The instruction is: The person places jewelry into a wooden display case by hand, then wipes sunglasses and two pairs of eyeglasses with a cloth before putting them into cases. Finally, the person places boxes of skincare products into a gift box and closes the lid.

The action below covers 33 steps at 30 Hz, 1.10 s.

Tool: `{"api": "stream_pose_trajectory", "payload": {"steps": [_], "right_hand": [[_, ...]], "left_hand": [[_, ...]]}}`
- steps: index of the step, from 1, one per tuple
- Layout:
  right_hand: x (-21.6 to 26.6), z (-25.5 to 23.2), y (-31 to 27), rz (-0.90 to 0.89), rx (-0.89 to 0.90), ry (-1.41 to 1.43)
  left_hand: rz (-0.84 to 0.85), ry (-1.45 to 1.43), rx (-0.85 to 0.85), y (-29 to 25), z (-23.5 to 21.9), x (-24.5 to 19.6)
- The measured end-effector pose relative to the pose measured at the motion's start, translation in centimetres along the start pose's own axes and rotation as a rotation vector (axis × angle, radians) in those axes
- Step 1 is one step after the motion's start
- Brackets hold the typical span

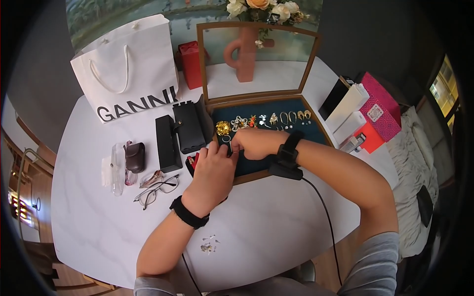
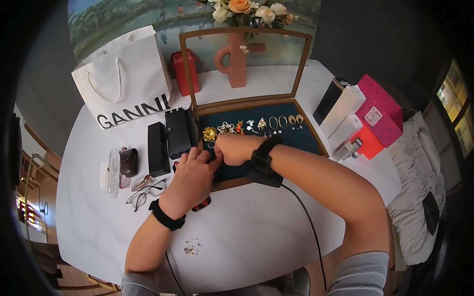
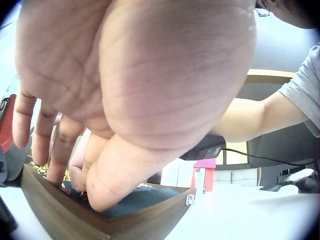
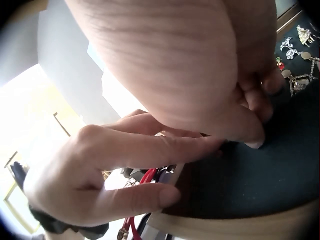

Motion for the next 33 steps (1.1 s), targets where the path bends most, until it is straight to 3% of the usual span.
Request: {"api": "stream_pose_trajectory", "payload": {"steps": [8, 11, 14, 16, 19, 23, 24, 28, 31, 33], "right_hand": [[0.6, 0.2, 0.5, -0.016, 0.005, -0.243], [1.4, -0.2, 0.0, -0.070, -0.040, -0.331], [0.6, -1.3, -0.5, -0.002, -0.149, -0.348], [0.6, -3.0, -0.9, -0.098, -0.339, -0.226], [0.2, -4.5, -2.3, -0.116, -0.393, -0.062], [-0.7, -3.8, -5.9, -0.144, -0.331, 0.276], [-1.2, -2.8, -6.6, -0.077, -0.267, 0.362], [0.1, 1.9, -9.9, -0.137, -0.155, 0.460], [0.3, 3.7, -10.6, -0.185, -0.173, 0.356], [0.2, 2.5, -10.8, -0.212, -0.285, 0.276]], "left_hand": [[-0.009, -0.031, -0.022, 0.0, -0.1, 0.0], [-0.015, -0.039, -0.014, -0.1, 0.0, 0.1], [-0.017, -0.038, 0.001, -0.1, 0.1, 0.1], [-0.015, -0.028, 0.010, 0.0, 0.1, 0.1], [-0.014, -0.037, 0.005, 0.0, 0.2, 0.1], [-0.011, -0.036, 0.007, 0.1, 0.5, 0.2], [-0.014, -0.046, 0.008, 0.2, 0.5, 0.2], [-0.012, -0.099, 0.007, 0.2, 0.0, 0.6], [-0.008, -0.137, 0.021, 0.2, -0.2, 0.8], [-0.031, -0.187, 0.021, 0.1, -0.1, 1.1]]}}
Point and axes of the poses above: each hand's wrist, its own y-axis towards the middle knuckle, its own z-axis out of the palm, x = y × z, the point moved 8 cm from there along y, towards the middle knuckle, and after that the axes turned 13 degrees about z, right-handed, at the moved point
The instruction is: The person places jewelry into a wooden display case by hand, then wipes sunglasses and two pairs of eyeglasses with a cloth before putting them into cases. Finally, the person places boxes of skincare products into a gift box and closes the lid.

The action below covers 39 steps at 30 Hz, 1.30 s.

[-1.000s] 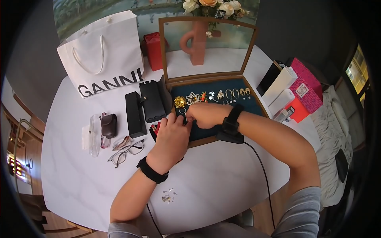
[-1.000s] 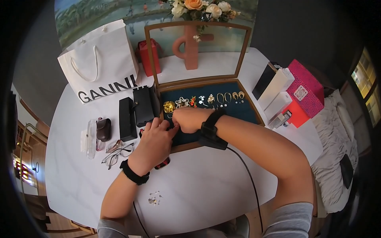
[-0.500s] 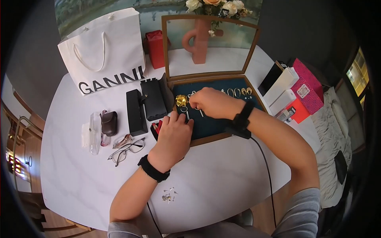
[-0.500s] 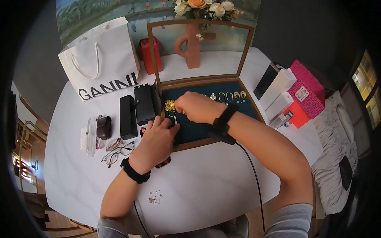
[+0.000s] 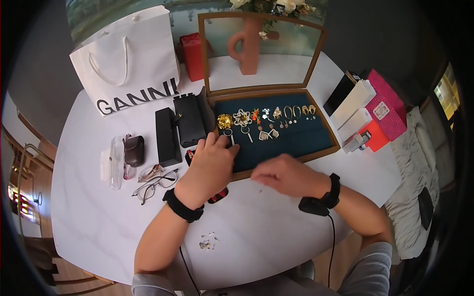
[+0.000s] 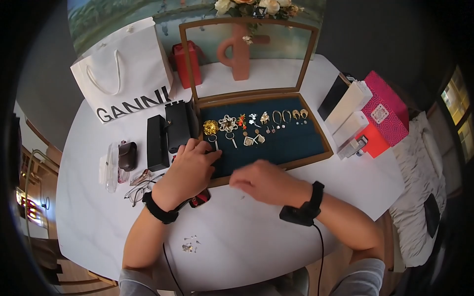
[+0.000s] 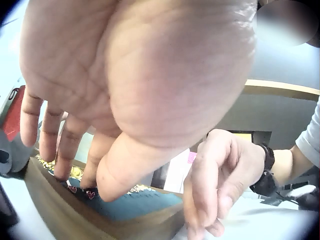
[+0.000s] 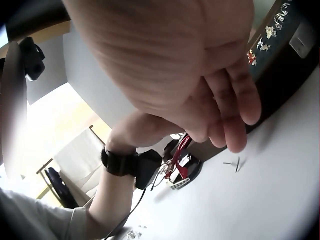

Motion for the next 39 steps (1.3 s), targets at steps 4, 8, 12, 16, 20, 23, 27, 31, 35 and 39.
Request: {"api": "stream_pose_trajectory", "payload": {"steps": [4, 8, 12, 16, 20, 23, 27, 31, 35, 39], "right_hand": [[-1.3, -2.9, 3.4, -0.020, -0.147, -0.019], [-2.6, -1.5, 6.5, 0.001, -0.134, -0.098], [-2.7, -0.1, 7.8, 0.067, -0.070, -0.307], [-3.2, 0.3, 8.3, 0.060, -0.024, -0.287], [-3.8, 0.8, 9.3, 0.127, 0.083, -0.244], [-3.4, 0.6, 9.5, 0.186, 0.110, -0.282], [-3.4, 1.0, 9.9, 0.230, 0.124, -0.331], [-3.6, 1.0, 9.9, 0.201, 0.083, -0.323], [-2.4, 0.5, 9.1, 0.187, 0.052, -0.441], [-1.9, 0.2, 8.5, 0.049, -0.091, -0.433]], "left_hand": [[0.019, -0.007, -0.019, 0.0, -0.1, 0.0], [0.015, 0.004, -0.009, -0.1, -0.1, 0.0], [0.020, 0.027, -0.008, -0.2, 0.0, -0.1], [0.015, 0.038, 0.014, 0.0, 0.1, -0.2], [0.017, 0.070, 0.016, -0.1, 0.2, -0.3], [0.029, 0.073, 0.003, 0.0, 0.2, -0.3], [0.024, -0.022, -0.035, 0.2, -0.4, 0.3], [-0.021, 0.064, -0.116, 0.2, -0.8, 0.7], [-0.036, 0.062, -0.116, 0.0, -0.7, 0.6], [-0.071, 0.042, -0.090, -0.2, 0.2, 1.3]]}}
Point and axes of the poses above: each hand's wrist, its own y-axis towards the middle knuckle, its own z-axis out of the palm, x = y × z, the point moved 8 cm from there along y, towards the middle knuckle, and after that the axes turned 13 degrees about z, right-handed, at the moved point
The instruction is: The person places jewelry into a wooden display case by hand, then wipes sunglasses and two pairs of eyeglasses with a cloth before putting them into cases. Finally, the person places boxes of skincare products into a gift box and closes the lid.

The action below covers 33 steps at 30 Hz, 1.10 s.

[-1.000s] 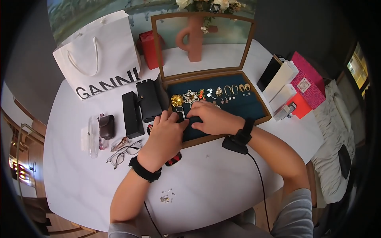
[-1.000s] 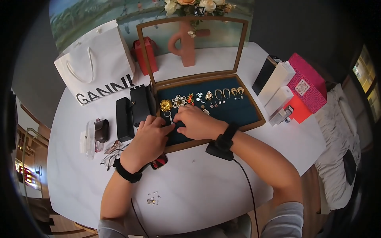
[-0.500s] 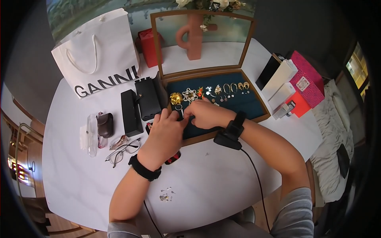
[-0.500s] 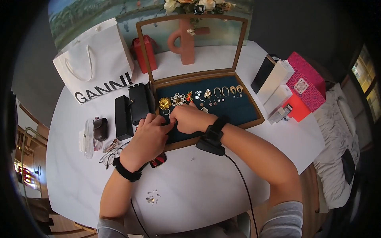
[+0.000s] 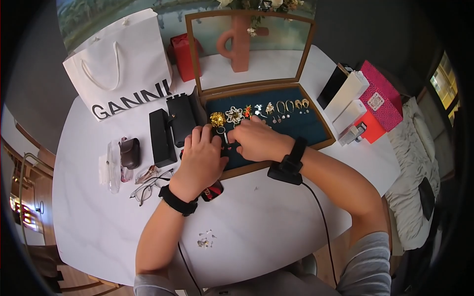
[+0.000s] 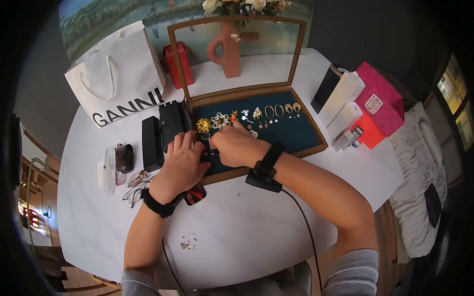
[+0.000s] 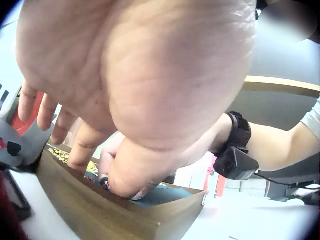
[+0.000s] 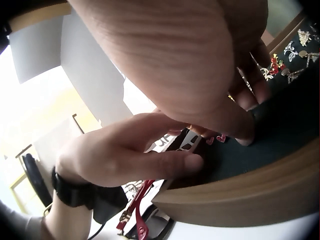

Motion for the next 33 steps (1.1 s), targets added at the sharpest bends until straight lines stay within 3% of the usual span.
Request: {"api": "stream_pose_trajectory", "payload": {"steps": [6, 8, 18, 20, 23, 33], "right_hand": [[0.2, -0.2, 0.2, 0.019, 0.091, -0.107], [0.2, 0.0, 0.0, 0.099, 0.209, -0.130], [-0.3, 0.7, 0.5, 0.072, 0.142, 0.034], [0.2, -0.3, 0.5, 0.040, 0.037, 0.094], [-0.2, 0.8, 1.5, 0.043, 0.075, 0.235], [-0.8, 1.9, 2.2, 0.142, 0.164, 0.210]], "left_hand": [[0.011, -0.063, -0.010, 0.0, 1.0, 0.8], [0.006, -0.094, 0.005, 0.1, 1.3, 1.0], [-0.041, -0.215, 0.059, 0.2, 2.5, 2.1], [-0.035, -0.217, 0.056, 0.3, 2.5, 2.1], [-0.028, -0.224, 0.066, 0.4, 2.6, 2.1], [-0.020, -0.222, 0.061, 0.4, 2.4, 1.9]]}}
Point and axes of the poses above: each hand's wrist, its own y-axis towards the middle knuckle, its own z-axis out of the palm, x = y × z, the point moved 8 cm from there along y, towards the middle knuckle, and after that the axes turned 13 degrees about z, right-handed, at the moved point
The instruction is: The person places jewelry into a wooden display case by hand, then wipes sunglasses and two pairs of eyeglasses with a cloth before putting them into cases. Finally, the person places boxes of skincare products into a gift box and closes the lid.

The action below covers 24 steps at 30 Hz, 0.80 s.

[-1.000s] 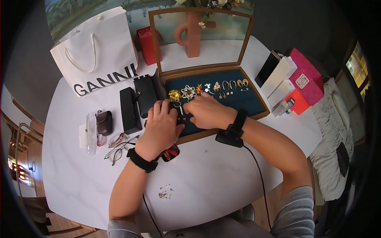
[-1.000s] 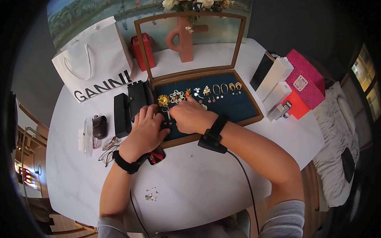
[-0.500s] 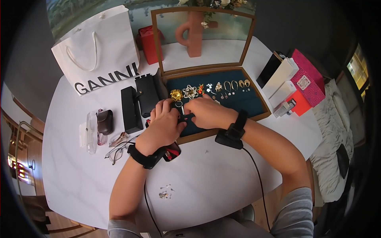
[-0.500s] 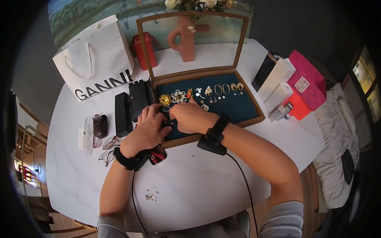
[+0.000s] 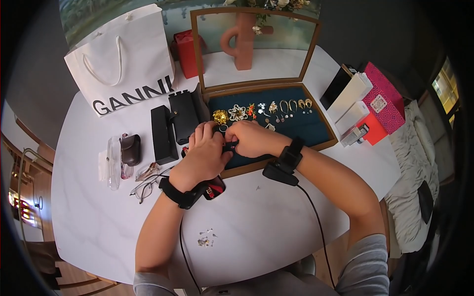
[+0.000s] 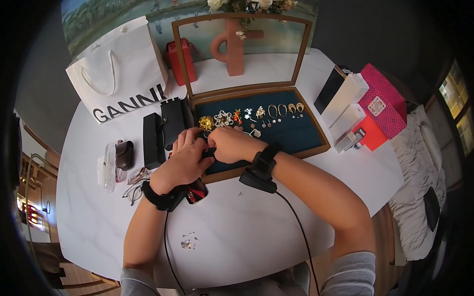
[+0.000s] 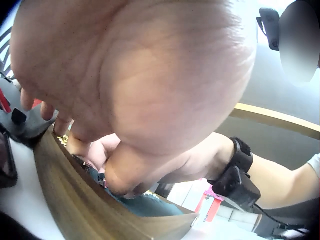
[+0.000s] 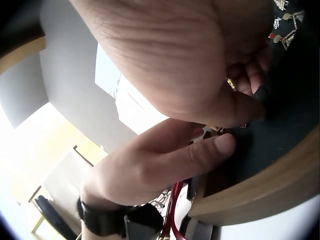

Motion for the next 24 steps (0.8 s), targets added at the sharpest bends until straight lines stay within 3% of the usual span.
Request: {"api": "stream_pose_trajectory", "payload": {"steps": [2, 11, 24], "right_hand": [[-0.25, 0.18, 0.20, 0.066, 0.046, 0.015], [-0.14, -0.32, 0.17, 0.091, -0.027, 0.020], [-0.48, -0.05, 0.53, 0.142, 0.031, 0.046]], "left_hand": [[-0.013, 0.008, 0.008, 0.03, 0.15, 0.02], [-0.007, 0.057, -0.004, -0.14, -0.16, -0.42], [0.005, 0.084, -0.021, 0.00, -0.15, -0.41]]}}
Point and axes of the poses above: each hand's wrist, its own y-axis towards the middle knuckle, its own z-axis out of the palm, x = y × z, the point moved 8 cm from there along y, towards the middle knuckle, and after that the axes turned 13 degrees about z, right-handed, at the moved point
